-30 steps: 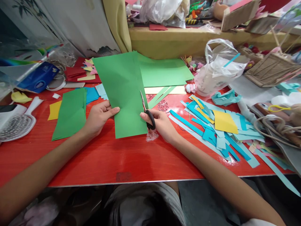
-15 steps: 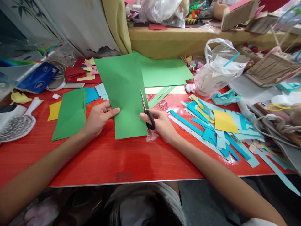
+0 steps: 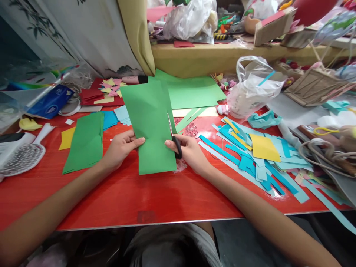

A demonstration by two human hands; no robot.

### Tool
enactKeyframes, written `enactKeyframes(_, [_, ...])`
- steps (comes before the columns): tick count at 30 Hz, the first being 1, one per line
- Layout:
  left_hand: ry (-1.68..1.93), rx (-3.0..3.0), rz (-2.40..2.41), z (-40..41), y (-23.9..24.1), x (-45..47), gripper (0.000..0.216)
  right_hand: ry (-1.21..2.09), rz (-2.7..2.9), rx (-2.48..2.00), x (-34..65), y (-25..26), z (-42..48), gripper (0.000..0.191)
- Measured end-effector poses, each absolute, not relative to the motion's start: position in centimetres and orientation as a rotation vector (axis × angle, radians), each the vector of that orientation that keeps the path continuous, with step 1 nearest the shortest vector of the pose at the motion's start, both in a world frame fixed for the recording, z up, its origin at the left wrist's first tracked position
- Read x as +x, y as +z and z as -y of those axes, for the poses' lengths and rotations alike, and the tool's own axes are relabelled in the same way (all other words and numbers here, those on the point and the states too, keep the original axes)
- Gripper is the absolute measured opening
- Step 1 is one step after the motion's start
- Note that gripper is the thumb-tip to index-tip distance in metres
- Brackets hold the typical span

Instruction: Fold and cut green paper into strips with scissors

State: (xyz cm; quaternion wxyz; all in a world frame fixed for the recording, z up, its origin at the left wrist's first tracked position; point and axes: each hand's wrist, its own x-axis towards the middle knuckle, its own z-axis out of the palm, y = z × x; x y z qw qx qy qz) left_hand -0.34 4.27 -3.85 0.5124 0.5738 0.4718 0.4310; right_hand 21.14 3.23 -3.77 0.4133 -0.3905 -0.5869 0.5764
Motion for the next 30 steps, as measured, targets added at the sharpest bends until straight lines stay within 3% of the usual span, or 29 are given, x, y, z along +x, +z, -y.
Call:
enactKeyframes(19, [0.952, 1.419, -1.144, -3.7, -3.5, 0.1, 0.022, 1.496, 1.414, -0.955, 21.5, -3.6, -3.3, 0.039])
enactKeyframes(30, [0.934, 1.446, -1.099, -3.0, -3.3, 0.5, 0.022, 1.328, 1.448, -0.989, 21.6, -3.4, -3.6, 0.04])
